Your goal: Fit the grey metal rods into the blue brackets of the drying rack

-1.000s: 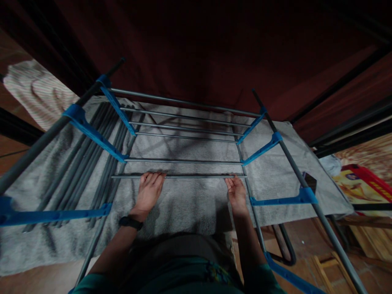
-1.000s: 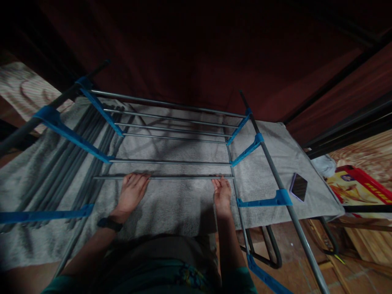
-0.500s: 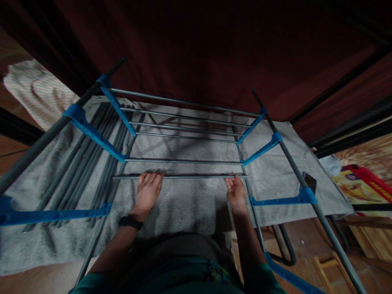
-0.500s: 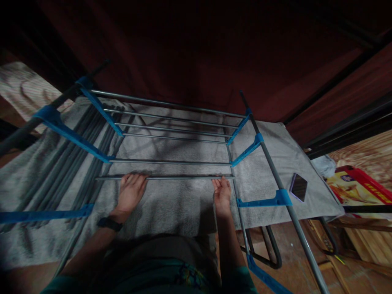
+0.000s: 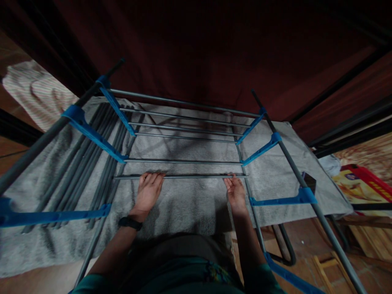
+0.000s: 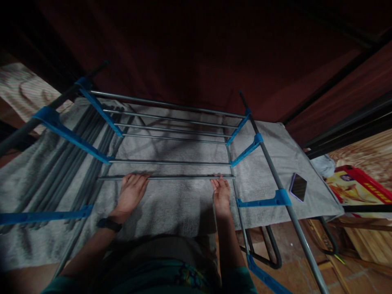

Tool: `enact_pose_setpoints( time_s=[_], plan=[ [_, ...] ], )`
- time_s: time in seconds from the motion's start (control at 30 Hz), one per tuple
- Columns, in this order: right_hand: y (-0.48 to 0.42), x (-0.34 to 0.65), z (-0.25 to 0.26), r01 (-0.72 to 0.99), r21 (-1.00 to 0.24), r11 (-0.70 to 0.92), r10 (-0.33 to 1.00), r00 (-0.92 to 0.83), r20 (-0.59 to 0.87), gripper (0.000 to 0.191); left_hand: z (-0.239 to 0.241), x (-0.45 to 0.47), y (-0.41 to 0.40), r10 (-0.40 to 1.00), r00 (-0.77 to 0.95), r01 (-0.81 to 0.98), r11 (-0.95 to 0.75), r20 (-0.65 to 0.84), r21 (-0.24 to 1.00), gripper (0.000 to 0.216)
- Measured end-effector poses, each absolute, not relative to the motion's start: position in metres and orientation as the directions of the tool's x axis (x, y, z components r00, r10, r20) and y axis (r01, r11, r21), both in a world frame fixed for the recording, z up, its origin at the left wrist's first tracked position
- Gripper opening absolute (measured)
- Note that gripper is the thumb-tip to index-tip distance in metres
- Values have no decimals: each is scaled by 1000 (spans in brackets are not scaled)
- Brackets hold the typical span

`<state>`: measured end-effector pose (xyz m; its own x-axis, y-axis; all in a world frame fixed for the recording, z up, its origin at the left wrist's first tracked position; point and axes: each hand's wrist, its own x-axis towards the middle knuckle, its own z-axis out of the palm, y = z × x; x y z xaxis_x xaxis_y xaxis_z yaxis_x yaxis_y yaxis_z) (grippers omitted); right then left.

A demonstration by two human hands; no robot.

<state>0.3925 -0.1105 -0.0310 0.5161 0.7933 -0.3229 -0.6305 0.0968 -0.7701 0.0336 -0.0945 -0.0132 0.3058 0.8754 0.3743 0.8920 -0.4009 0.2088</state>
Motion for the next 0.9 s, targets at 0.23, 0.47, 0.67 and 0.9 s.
enact_pose_setpoints(
  time_s=[0.23, 0.47, 0.67, 0.9],
  plan=[
    [-110, 393, -34, -613, -786, 77, 783, 526, -333, 17, -14, 33, -95, 891, 260, 917, -349, 372, 193, 31],
    [-111, 393, -32, -621, -780, 83, 786, 522, -331, 14, -13, 32, -95, 890, 262, 921, -346, 374, 180, 29],
    [-110, 395, -31, -601, -795, 83, 806, 510, -301, 11, -12, 33, -95, 885, 256, 913, -354, 388, 205, 31],
    [-110, 397, -31, -592, -801, 88, 798, 524, -300, 10, -12, 33, -96, 896, 226, 920, -325, 383, 218, 34]
  ],
)
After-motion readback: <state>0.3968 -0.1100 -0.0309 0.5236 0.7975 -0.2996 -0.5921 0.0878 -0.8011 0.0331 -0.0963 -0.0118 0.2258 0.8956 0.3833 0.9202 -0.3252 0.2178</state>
